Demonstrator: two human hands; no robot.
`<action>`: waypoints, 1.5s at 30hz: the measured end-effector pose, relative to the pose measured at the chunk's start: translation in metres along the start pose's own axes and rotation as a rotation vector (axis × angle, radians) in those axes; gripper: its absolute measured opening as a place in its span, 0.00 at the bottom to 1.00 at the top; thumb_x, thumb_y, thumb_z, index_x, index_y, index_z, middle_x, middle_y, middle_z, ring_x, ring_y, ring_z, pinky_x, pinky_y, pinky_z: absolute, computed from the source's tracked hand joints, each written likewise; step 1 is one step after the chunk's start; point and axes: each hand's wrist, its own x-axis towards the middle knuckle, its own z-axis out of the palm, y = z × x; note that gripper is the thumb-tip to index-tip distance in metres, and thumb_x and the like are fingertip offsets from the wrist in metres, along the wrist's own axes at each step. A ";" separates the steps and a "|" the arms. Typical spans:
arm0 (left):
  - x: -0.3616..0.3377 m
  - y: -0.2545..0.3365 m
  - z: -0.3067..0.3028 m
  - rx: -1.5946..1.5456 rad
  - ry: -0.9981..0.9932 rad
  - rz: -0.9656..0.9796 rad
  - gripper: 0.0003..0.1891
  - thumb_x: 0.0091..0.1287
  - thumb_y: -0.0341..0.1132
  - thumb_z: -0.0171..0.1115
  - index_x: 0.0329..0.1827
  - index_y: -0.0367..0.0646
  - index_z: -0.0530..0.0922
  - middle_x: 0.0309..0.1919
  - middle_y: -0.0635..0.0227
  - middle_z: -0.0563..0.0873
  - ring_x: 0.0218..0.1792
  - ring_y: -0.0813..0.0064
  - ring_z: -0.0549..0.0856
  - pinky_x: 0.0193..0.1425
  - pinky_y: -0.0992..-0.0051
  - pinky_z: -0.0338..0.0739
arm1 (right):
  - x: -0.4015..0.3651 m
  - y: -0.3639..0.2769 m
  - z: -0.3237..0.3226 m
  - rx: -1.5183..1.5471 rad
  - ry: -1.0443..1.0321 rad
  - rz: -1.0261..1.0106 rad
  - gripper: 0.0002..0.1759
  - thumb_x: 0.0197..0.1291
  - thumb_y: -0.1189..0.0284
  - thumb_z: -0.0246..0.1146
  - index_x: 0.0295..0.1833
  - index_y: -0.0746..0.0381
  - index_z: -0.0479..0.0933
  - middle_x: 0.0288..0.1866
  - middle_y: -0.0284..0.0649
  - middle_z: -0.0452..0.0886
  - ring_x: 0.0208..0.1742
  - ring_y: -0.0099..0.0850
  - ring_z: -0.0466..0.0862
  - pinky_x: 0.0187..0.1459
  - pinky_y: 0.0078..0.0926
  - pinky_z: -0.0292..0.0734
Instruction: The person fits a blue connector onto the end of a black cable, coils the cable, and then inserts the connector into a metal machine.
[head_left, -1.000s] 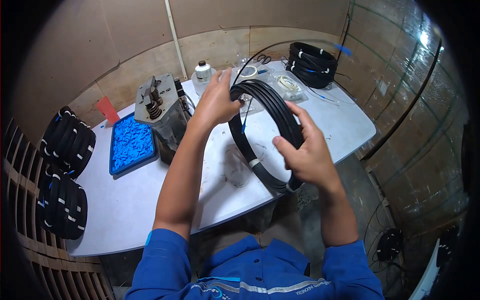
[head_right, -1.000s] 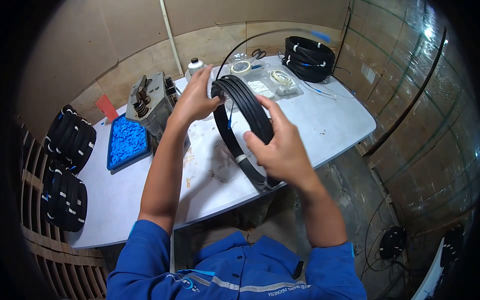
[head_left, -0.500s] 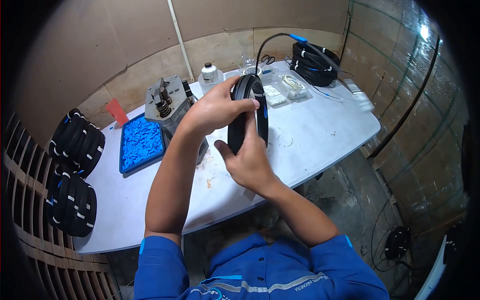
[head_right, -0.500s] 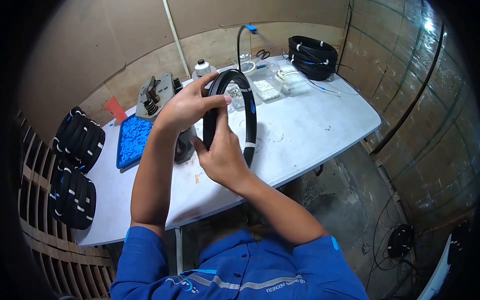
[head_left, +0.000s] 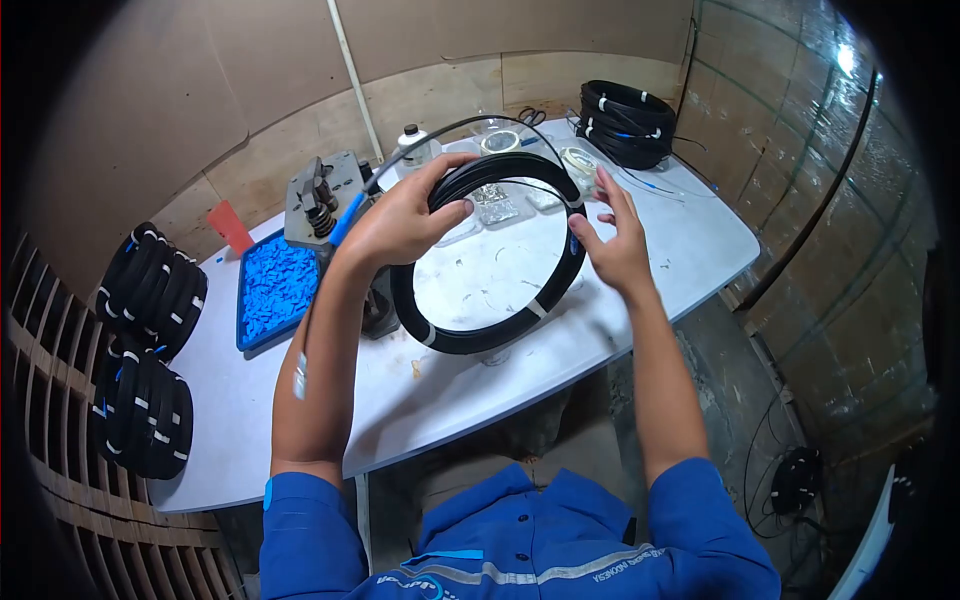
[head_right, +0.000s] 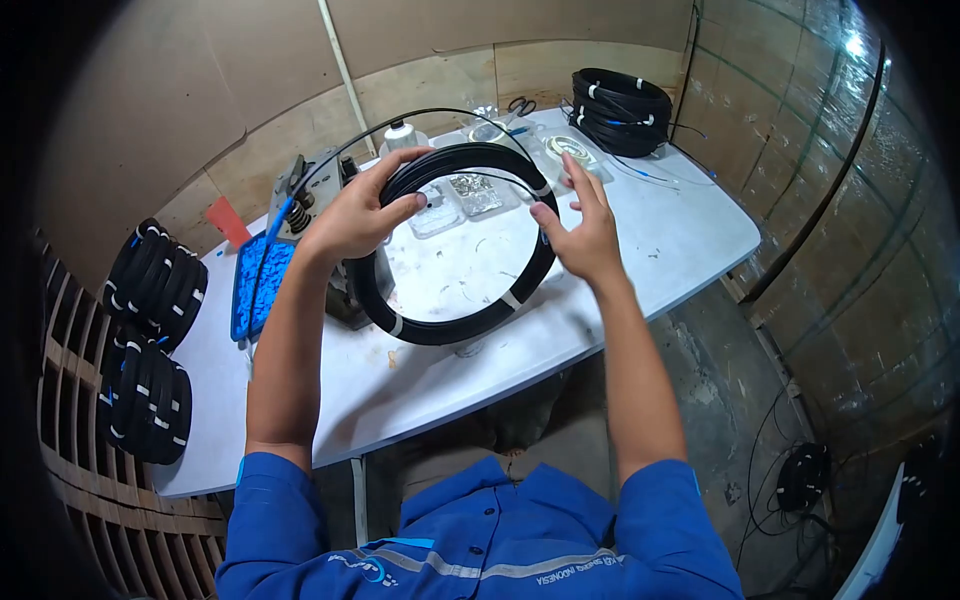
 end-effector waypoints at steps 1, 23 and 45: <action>0.001 0.001 0.002 0.062 0.023 0.053 0.29 0.72 0.35 0.65 0.77 0.49 0.71 0.42 0.67 0.84 0.39 0.78 0.79 0.46 0.75 0.75 | 0.005 0.016 -0.002 0.001 -0.055 -0.043 0.30 0.67 0.67 0.72 0.73 0.59 0.76 0.51 0.41 0.87 0.50 0.32 0.87 0.50 0.28 0.81; 0.016 0.008 0.010 0.280 0.060 -0.073 0.15 0.65 0.39 0.74 0.38 0.35 0.82 0.22 0.57 0.83 0.25 0.66 0.80 0.33 0.64 0.72 | 0.020 0.016 0.000 0.240 -0.345 0.134 0.13 0.67 0.72 0.74 0.52 0.64 0.81 0.39 0.35 0.87 0.40 0.22 0.81 0.46 0.25 0.79; -0.002 -0.002 0.036 0.264 0.362 -0.147 0.19 0.66 0.43 0.76 0.37 0.32 0.84 0.25 0.48 0.88 0.28 0.53 0.89 0.37 0.59 0.82 | 0.013 0.010 -0.007 0.143 -0.308 0.308 0.14 0.66 0.68 0.75 0.51 0.64 0.84 0.37 0.36 0.90 0.37 0.24 0.84 0.43 0.26 0.80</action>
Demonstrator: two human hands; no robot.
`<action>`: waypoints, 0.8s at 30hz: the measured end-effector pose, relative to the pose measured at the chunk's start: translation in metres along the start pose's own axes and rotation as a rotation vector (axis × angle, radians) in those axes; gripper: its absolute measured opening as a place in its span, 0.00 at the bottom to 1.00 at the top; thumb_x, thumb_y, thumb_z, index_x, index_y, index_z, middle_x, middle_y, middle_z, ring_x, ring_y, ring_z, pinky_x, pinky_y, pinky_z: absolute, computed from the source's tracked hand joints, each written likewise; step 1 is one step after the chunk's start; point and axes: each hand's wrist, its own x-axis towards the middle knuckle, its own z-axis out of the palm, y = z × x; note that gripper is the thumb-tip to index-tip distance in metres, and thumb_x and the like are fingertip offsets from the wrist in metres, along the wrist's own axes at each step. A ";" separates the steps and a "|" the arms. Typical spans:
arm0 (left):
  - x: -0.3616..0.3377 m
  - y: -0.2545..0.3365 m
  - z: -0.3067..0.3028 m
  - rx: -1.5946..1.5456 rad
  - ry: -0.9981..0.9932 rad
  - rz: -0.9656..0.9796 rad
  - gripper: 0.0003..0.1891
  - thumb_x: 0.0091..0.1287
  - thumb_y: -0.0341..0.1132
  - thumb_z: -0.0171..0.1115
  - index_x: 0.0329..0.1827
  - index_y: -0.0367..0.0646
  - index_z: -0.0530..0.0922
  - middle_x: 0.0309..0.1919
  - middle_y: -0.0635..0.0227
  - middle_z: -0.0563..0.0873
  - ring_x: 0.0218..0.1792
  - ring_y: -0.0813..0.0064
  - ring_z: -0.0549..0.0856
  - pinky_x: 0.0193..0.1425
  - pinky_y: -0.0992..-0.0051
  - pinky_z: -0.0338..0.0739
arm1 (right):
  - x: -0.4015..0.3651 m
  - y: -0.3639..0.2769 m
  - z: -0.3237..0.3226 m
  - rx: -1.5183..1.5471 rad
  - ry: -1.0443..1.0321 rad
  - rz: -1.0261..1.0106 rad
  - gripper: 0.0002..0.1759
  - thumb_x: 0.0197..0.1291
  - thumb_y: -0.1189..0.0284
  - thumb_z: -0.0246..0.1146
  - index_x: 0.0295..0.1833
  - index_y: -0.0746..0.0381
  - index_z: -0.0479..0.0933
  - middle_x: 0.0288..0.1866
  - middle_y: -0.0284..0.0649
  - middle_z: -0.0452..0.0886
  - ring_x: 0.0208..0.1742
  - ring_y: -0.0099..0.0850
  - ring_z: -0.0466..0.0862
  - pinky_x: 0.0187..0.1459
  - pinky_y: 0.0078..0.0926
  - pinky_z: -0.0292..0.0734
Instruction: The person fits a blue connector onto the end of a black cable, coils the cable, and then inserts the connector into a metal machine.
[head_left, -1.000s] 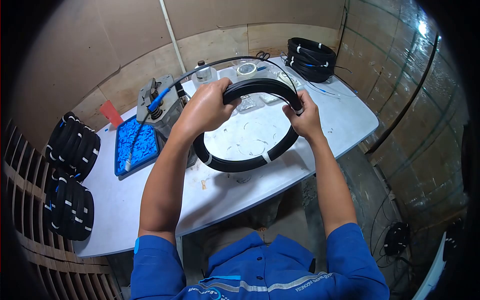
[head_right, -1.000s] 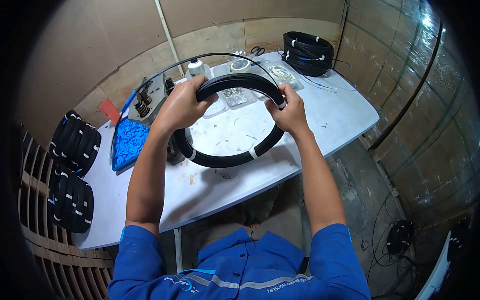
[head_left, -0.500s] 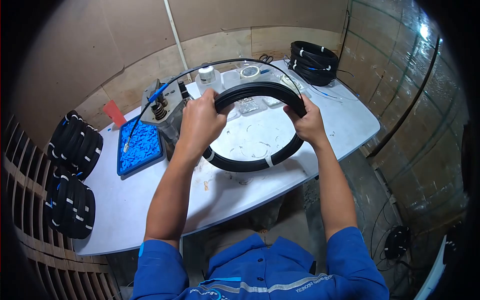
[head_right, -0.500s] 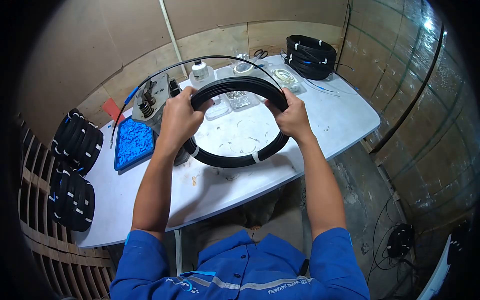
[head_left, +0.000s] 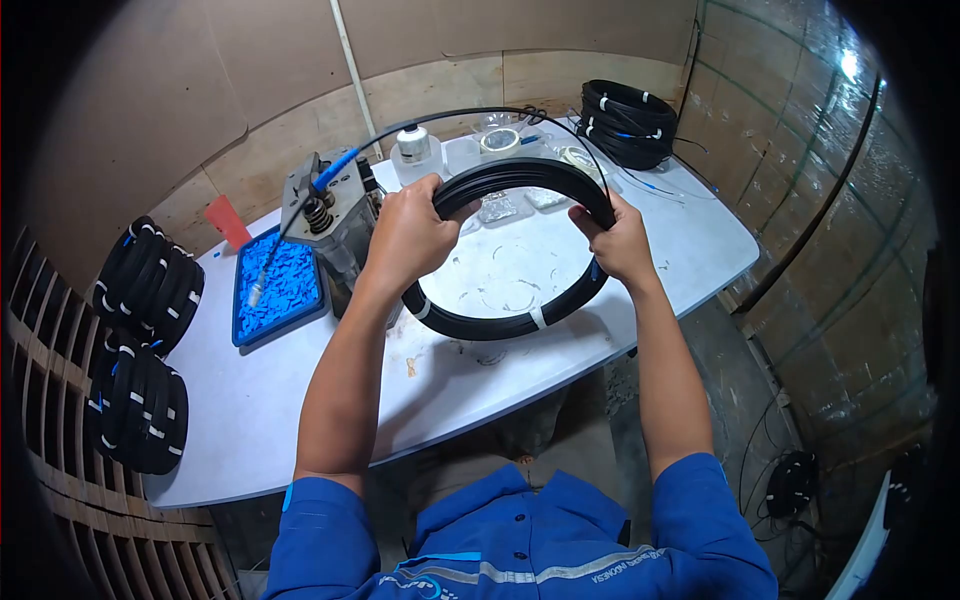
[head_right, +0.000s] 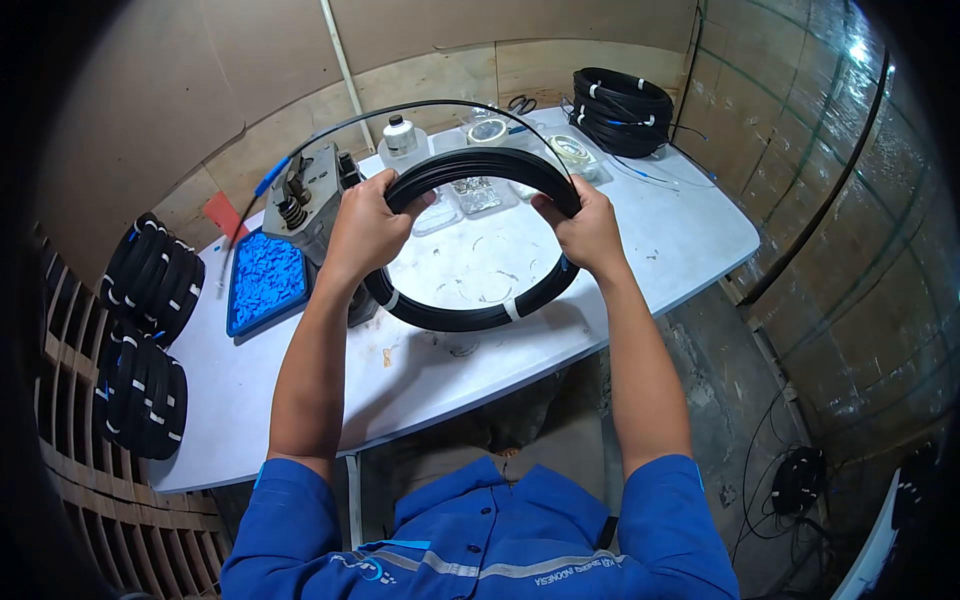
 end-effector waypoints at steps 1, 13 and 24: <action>0.001 -0.001 0.000 0.006 -0.002 -0.008 0.19 0.66 0.43 0.76 0.37 0.32 0.84 0.25 0.48 0.88 0.28 0.53 0.90 0.38 0.59 0.82 | -0.001 0.000 0.002 0.006 0.020 0.021 0.14 0.67 0.68 0.75 0.51 0.64 0.83 0.36 0.34 0.89 0.36 0.23 0.83 0.43 0.25 0.80; -0.006 -0.024 0.012 -0.056 -0.094 -0.138 0.18 0.69 0.43 0.72 0.46 0.34 0.82 0.23 0.54 0.87 0.27 0.59 0.90 0.35 0.62 0.80 | -0.004 -0.007 -0.013 -0.073 -0.127 0.196 0.18 0.70 0.64 0.71 0.58 0.61 0.79 0.26 0.35 0.82 0.22 0.22 0.76 0.27 0.26 0.72; -0.031 -0.052 0.115 0.235 -0.473 -0.295 0.26 0.68 0.43 0.68 0.62 0.35 0.74 0.49 0.36 0.87 0.54 0.40 0.87 0.60 0.50 0.82 | 0.016 0.068 -0.023 -0.664 -0.578 0.338 0.28 0.66 0.55 0.71 0.63 0.63 0.82 0.44 0.55 0.88 0.51 0.52 0.88 0.58 0.44 0.80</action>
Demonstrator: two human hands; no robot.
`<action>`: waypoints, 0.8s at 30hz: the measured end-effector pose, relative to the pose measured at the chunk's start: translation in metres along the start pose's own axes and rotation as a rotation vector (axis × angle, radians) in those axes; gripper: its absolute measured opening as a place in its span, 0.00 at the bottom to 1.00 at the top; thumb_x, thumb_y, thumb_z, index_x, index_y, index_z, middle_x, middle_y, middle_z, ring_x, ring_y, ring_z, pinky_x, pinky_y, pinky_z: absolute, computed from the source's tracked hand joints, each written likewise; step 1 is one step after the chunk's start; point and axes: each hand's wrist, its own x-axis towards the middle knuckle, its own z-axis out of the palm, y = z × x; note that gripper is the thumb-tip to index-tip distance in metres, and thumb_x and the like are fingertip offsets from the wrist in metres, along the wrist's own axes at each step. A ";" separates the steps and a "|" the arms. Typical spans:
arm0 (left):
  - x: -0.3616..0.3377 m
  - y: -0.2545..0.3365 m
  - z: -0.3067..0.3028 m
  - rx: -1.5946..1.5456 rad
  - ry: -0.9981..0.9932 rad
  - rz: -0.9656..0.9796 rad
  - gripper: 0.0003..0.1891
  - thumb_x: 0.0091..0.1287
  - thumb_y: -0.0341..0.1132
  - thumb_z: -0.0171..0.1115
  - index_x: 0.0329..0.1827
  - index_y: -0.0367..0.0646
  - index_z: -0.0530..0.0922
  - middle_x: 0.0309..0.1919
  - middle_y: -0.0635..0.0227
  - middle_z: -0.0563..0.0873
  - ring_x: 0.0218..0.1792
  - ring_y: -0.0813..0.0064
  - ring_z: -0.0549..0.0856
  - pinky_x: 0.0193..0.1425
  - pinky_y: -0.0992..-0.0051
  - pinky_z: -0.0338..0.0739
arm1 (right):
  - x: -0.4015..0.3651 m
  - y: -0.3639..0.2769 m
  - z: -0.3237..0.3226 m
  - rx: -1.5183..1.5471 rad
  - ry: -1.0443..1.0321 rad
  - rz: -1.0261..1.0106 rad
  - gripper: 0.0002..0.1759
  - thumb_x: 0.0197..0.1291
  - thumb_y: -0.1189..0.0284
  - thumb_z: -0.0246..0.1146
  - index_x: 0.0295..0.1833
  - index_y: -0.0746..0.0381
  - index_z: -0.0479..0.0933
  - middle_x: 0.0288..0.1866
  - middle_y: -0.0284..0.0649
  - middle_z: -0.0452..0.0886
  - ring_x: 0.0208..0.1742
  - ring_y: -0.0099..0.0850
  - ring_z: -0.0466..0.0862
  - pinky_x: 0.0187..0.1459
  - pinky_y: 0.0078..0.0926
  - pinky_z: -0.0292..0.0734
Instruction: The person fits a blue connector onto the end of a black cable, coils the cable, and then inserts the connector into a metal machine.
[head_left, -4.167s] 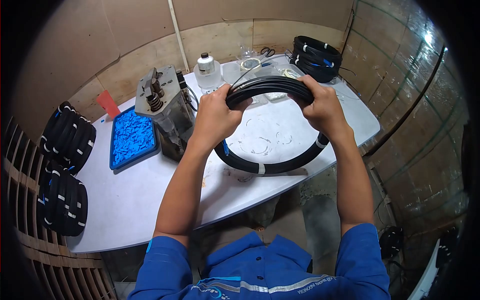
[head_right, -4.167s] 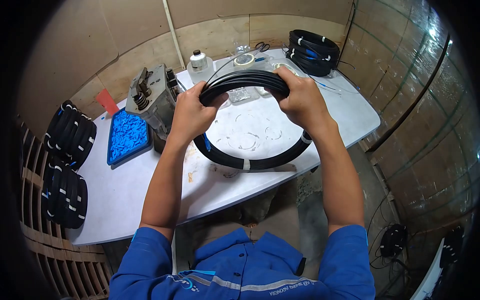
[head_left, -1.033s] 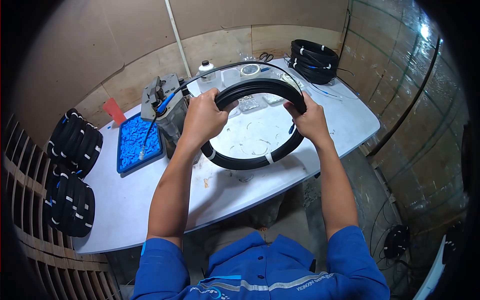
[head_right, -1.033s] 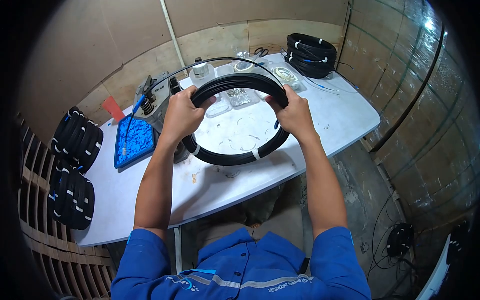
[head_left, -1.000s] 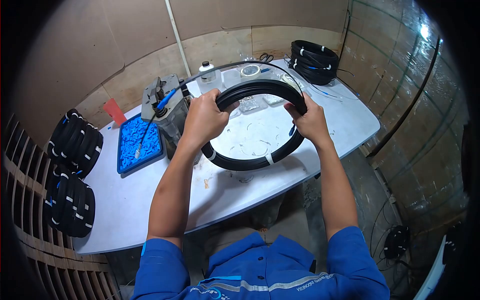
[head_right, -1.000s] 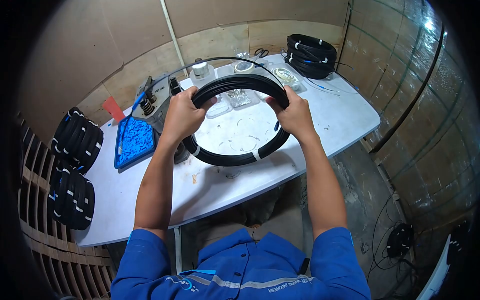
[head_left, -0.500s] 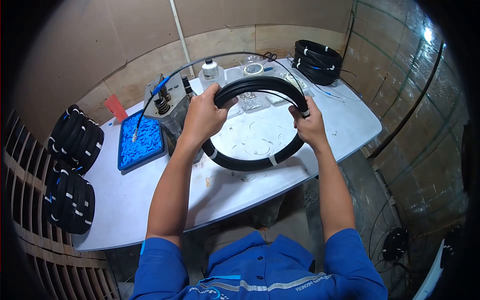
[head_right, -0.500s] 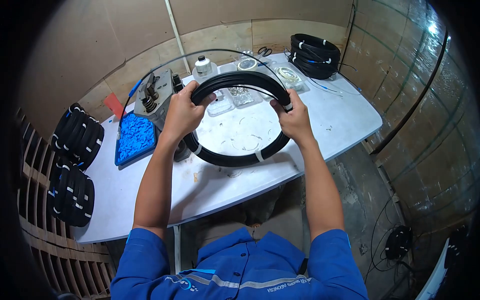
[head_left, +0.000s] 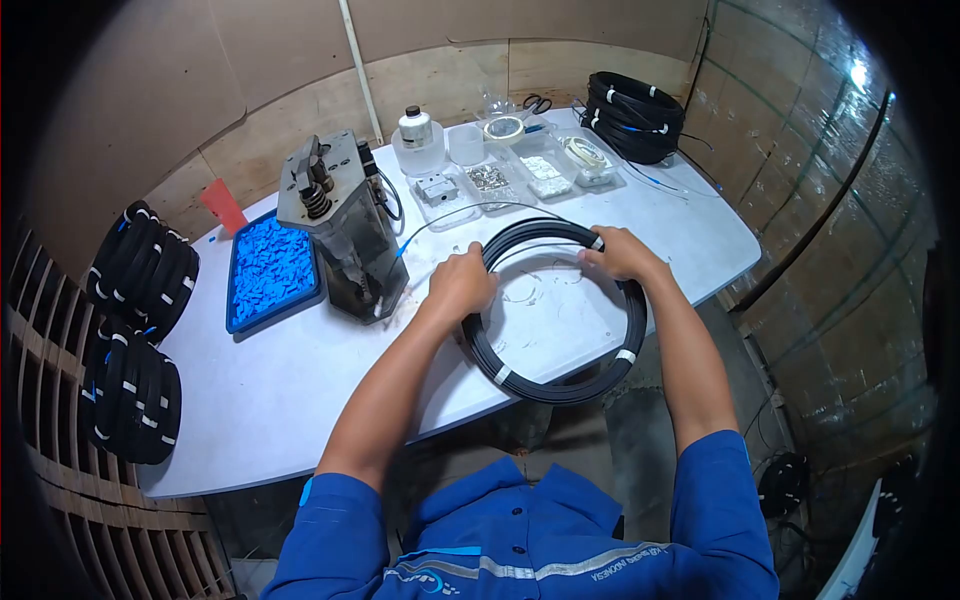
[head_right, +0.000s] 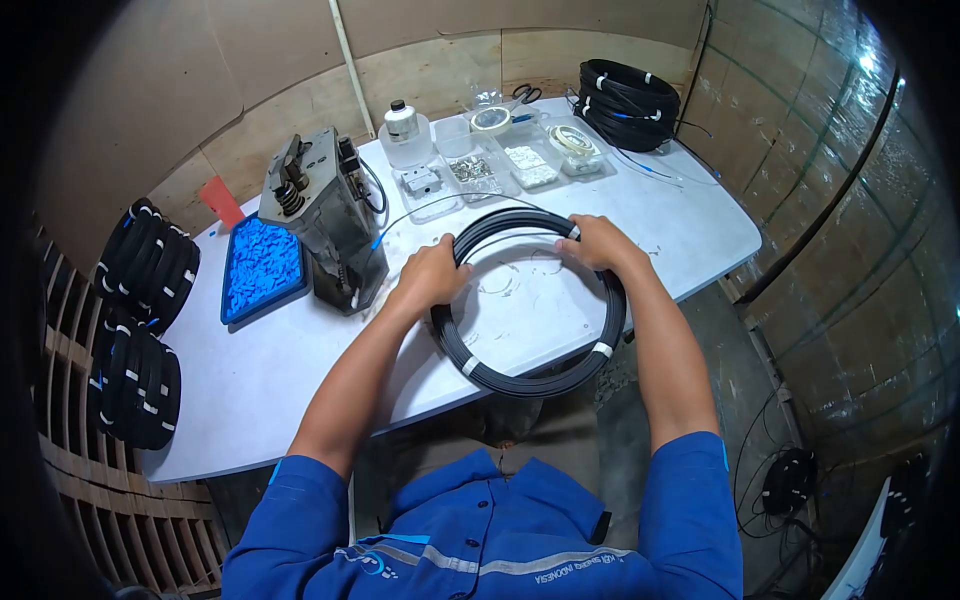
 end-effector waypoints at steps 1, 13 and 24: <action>0.003 0.001 0.005 0.051 0.005 -0.004 0.25 0.67 0.42 0.68 0.62 0.36 0.75 0.50 0.37 0.87 0.53 0.39 0.88 0.60 0.50 0.82 | 0.003 0.003 0.004 0.000 -0.001 0.000 0.28 0.66 0.55 0.71 0.63 0.63 0.82 0.44 0.55 0.88 0.51 0.52 0.88 0.58 0.44 0.80; 0.046 -0.011 0.049 0.254 0.224 0.348 0.09 0.63 0.27 0.61 0.43 0.31 0.81 0.41 0.42 0.86 0.38 0.41 0.89 0.43 0.51 0.87 | 0.009 0.007 0.035 -0.152 0.090 -0.134 0.29 0.69 0.58 0.68 0.73 0.51 0.73 0.58 0.49 0.80 0.64 0.46 0.81 0.64 0.41 0.77; 0.048 -0.012 0.050 0.371 0.207 0.398 0.09 0.64 0.28 0.62 0.40 0.29 0.81 0.37 0.45 0.88 0.35 0.48 0.91 0.39 0.57 0.88 | 0.022 0.019 0.060 -0.493 0.418 -0.493 0.09 0.63 0.73 0.66 0.48 0.58 0.77 0.44 0.41 0.82 0.47 0.41 0.86 0.47 0.40 0.83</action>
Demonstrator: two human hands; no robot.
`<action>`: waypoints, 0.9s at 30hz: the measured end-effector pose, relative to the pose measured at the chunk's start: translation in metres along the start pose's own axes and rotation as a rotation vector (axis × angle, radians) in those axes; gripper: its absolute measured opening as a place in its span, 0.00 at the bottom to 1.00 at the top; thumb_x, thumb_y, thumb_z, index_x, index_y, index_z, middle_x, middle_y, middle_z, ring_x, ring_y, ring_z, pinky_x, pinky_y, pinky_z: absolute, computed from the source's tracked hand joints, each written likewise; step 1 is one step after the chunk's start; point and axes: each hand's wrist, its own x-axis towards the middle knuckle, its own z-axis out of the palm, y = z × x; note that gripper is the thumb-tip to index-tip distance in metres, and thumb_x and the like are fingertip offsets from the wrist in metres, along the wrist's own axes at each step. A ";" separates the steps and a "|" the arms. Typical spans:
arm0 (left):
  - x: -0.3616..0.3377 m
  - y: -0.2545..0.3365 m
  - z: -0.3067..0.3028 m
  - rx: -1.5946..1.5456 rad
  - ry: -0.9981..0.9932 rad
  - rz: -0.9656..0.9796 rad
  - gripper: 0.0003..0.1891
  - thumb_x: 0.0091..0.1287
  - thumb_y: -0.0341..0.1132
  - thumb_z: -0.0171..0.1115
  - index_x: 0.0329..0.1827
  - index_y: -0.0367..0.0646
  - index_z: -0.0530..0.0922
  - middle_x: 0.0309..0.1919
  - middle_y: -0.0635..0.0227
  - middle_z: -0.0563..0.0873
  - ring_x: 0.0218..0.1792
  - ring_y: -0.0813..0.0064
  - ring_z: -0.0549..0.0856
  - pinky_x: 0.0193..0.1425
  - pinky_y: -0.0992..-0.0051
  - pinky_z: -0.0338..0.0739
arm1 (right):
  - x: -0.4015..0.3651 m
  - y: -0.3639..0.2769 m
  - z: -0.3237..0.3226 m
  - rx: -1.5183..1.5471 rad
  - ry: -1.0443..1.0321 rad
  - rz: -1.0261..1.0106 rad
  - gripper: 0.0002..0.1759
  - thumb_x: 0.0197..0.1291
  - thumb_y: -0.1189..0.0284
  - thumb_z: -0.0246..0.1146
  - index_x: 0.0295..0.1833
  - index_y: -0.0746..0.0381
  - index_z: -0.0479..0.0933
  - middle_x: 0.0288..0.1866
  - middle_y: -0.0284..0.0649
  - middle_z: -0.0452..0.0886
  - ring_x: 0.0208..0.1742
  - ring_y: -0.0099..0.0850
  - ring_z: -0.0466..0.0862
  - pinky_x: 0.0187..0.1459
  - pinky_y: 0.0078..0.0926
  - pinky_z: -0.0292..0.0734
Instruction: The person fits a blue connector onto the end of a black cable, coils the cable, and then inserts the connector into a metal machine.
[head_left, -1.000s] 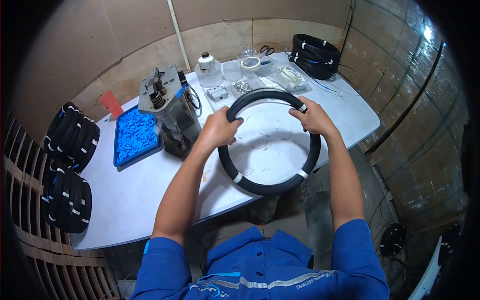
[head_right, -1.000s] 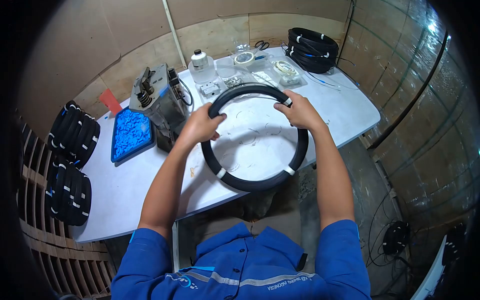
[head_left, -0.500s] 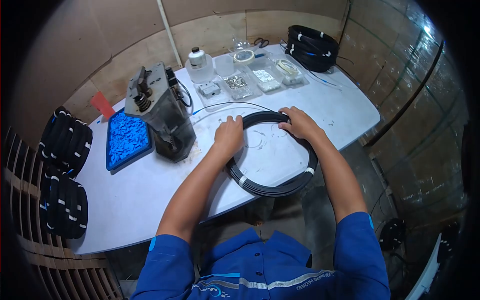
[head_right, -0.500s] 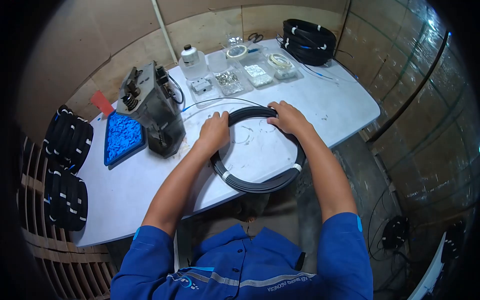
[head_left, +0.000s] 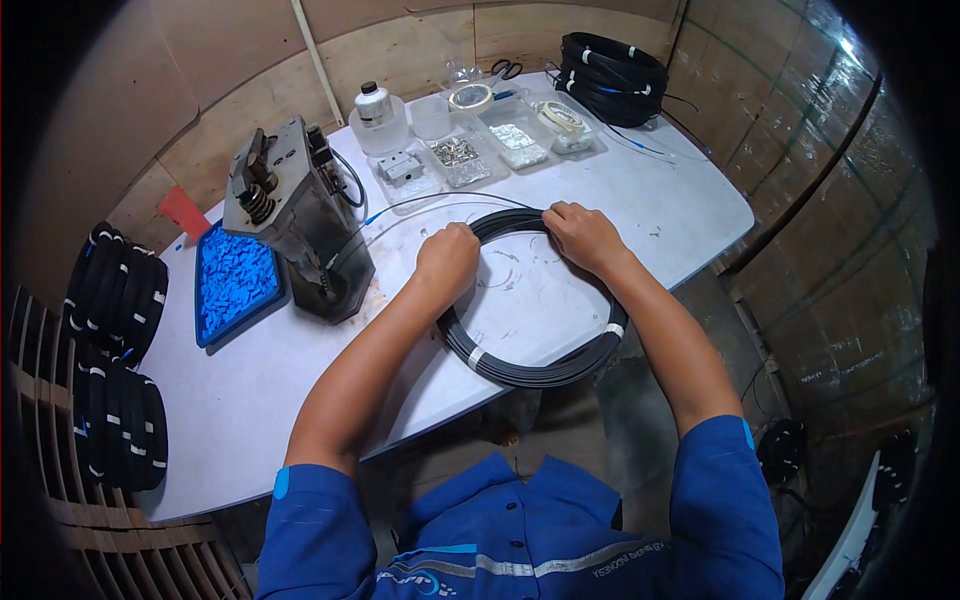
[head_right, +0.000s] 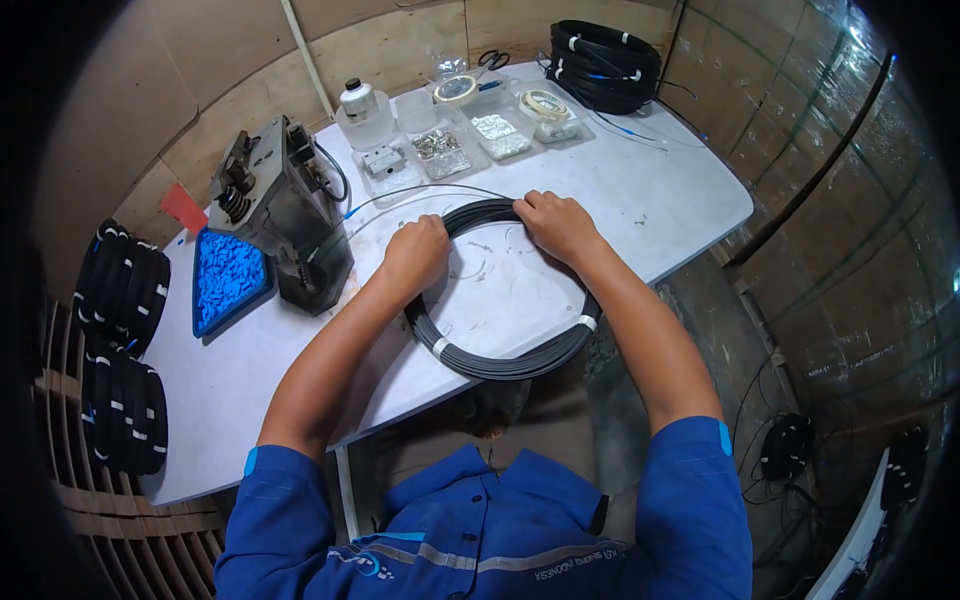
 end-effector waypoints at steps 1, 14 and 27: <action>0.000 0.000 0.002 0.003 0.014 0.007 0.09 0.64 0.29 0.62 0.40 0.29 0.80 0.36 0.45 0.88 0.35 0.49 0.91 0.39 0.58 0.88 | 0.001 0.003 0.002 0.000 -0.001 0.000 0.09 0.63 0.73 0.66 0.48 0.58 0.77 0.44 0.41 0.82 0.47 0.41 0.86 0.47 0.40 0.83; 0.004 -0.001 -0.024 -0.024 -0.152 0.015 0.10 0.63 0.28 0.60 0.36 0.33 0.89 0.38 0.46 0.91 0.41 0.48 0.92 0.47 0.60 0.89 | 0.005 -0.002 -0.008 0.109 0.509 0.028 0.05 0.60 0.72 0.69 0.35 0.57 0.78 0.33 0.36 0.80 0.39 0.37 0.81 0.43 0.37 0.72; 0.014 -0.010 -0.018 -0.053 -0.208 0.023 0.18 0.66 0.43 0.67 0.36 0.30 0.88 0.35 0.40 0.89 0.39 0.43 0.91 0.50 0.55 0.87 | 0.005 0.001 -0.009 0.199 0.575 0.102 0.05 0.59 0.71 0.69 0.32 0.58 0.82 0.32 0.36 0.82 0.40 0.37 0.81 0.45 0.37 0.70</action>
